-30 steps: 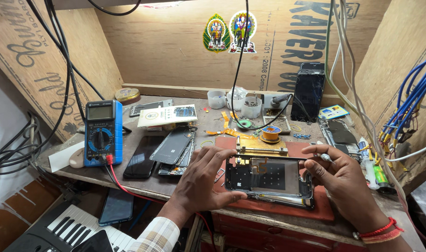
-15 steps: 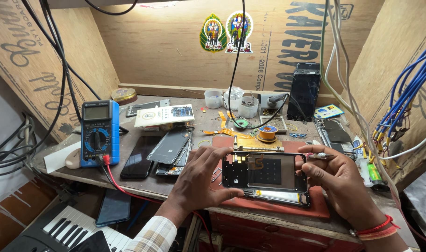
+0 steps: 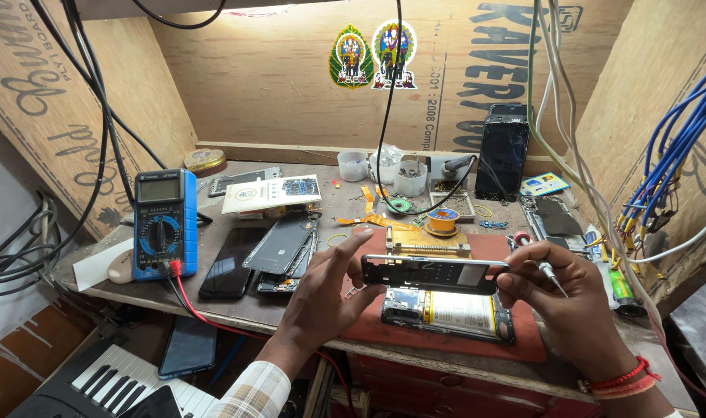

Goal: The person works at a cluttered electronics repair bench on a disassembled smartphone. They use a screwdriver to work on the phone frame, lift and reposition the white back cover, press it onto the phone body, and handle the exposed battery and internal components while manipulating small parts among other phone chassis on the desk.

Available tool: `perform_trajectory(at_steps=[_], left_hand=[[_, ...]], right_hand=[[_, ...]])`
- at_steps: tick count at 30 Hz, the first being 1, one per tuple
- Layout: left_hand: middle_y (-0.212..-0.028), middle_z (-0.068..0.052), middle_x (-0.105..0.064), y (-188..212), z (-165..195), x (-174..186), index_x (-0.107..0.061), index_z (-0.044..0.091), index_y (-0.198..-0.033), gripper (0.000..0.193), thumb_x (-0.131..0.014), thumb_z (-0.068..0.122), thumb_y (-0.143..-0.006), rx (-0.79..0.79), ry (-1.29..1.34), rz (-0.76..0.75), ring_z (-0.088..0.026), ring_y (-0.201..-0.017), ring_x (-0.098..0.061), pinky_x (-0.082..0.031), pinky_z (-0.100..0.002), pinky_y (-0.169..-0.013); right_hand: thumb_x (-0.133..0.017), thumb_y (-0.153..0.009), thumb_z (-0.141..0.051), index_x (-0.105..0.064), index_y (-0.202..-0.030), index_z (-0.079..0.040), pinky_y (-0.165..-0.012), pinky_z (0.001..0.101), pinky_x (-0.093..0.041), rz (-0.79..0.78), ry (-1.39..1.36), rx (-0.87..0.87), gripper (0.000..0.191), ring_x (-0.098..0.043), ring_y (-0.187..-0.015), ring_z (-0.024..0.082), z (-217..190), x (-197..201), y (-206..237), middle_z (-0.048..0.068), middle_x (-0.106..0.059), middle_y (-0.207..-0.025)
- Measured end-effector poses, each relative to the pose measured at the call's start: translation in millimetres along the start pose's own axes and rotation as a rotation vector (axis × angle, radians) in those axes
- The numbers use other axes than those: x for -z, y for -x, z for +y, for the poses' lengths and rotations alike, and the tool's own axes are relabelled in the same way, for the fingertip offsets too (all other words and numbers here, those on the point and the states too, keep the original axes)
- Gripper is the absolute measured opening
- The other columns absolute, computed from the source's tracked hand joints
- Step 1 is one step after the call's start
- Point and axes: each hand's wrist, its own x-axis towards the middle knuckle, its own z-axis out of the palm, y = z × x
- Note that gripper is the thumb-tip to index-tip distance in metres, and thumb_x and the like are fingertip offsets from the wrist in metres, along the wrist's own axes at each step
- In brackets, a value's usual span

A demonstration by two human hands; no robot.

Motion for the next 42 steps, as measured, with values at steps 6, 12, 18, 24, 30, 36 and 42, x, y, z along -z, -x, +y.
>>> perform_trajectory(at_steps=[6, 12, 18, 24, 30, 36, 42], left_hand=[[-0.079, 0.0, -0.065, 0.1, -1.2, 0.7, -0.051, 0.013, -0.142, 0.068, -0.085, 0.016, -0.083, 0.05, -0.053, 0.038, -0.02, -0.08, -0.067, -0.05, -0.039, -0.088], [-0.096, -0.003, -0.071, -2.5, 1.9, 4.3, -0.062, 0.011, -0.127, 0.054, -0.082, 0.011, -0.077, -0.008, -0.092, 0.081, -0.025, -0.098, -0.068, -0.049, -0.042, -0.093], [-0.106, -0.007, -0.073, -5.9, 5.7, 2.9, -0.069, 0.009, -0.118, 0.048, -0.081, 0.007, -0.071, -0.091, -0.131, -0.017, -0.029, -0.103, -0.067, -0.05, -0.042, -0.096], [-0.1, -0.008, -0.071, -7.0, 6.7, 5.3, -0.07, 0.008, -0.114, 0.056, -0.09, 0.022, -0.064, -0.033, -0.153, -0.036, -0.03, -0.1, -0.065, -0.046, -0.042, -0.093], [-0.102, -0.007, -0.071, -6.2, 8.3, 6.4, -0.068, 0.008, -0.114, 0.065, -0.092, 0.033, -0.059, -0.026, -0.149, -0.03, -0.03, -0.101, -0.064, -0.045, -0.042, -0.091], [-0.097, -0.004, -0.072, -4.3, 4.4, 3.9, -0.069, 0.01, -0.115, 0.049, -0.086, 0.025, -0.071, -0.007, -0.172, -0.014, -0.026, -0.098, -0.066, -0.047, -0.04, -0.091], [-0.091, -0.003, -0.071, -3.7, 3.2, 2.4, -0.07, 0.01, -0.109, 0.035, -0.083, 0.027, -0.081, -0.011, -0.149, 0.007, -0.024, -0.092, -0.067, -0.047, -0.039, -0.088]], right_hand=[[-0.073, -0.083, 0.009, -0.066, -0.093, 0.0, -0.089, 0.0361, -0.063, -0.058, 0.098, 0.074, 0.015, -0.076, -0.105, 0.023, -13.6, -8.4, 3.9, 0.016, -0.077, -0.098], [-0.066, -0.085, 0.01, -0.063, -0.102, 0.0, -0.1, 0.0372, -0.06, -0.125, 0.023, 0.095, 0.02, -0.075, -0.111, 0.025, -25.6, -11.1, 5.9, 0.018, -0.078, -0.106], [-0.073, -0.081, 0.007, -0.061, -0.104, 0.001, -0.095, 0.0378, -0.062, -0.042, 0.102, -0.009, 0.027, -0.076, -0.105, 0.024, -22.8, -15.9, 4.4, 0.021, -0.077, -0.106], [-0.078, -0.075, 0.008, -0.061, -0.108, 0.0, -0.092, 0.0355, -0.062, -0.068, 0.164, 0.005, 0.038, -0.075, -0.103, 0.021, -23.3, -16.9, 1.9, 0.018, -0.076, -0.111], [-0.082, -0.071, 0.006, -0.058, -0.117, -0.002, -0.085, 0.037, -0.064, -0.155, 0.077, -0.008, 0.053, -0.071, -0.101, 0.018, -25.1, -20.1, 3.0, 0.015, -0.071, -0.126], [-0.09, -0.061, 0.005, -0.059, -0.129, -0.007, -0.092, 0.032, -0.058, -0.156, 0.274, -0.066, 0.075, -0.067, -0.102, 0.015, -31.6, -25.7, 3.9, 0.014, -0.069, -0.115], [-0.085, -0.068, 0.002, -0.06, -0.124, -0.006, -0.094, 0.0305, -0.057, -0.209, 0.257, 0.031, 0.062, -0.067, -0.112, 0.016, -29.8, -24.1, 2.8, 0.009, -0.072, -0.125]])
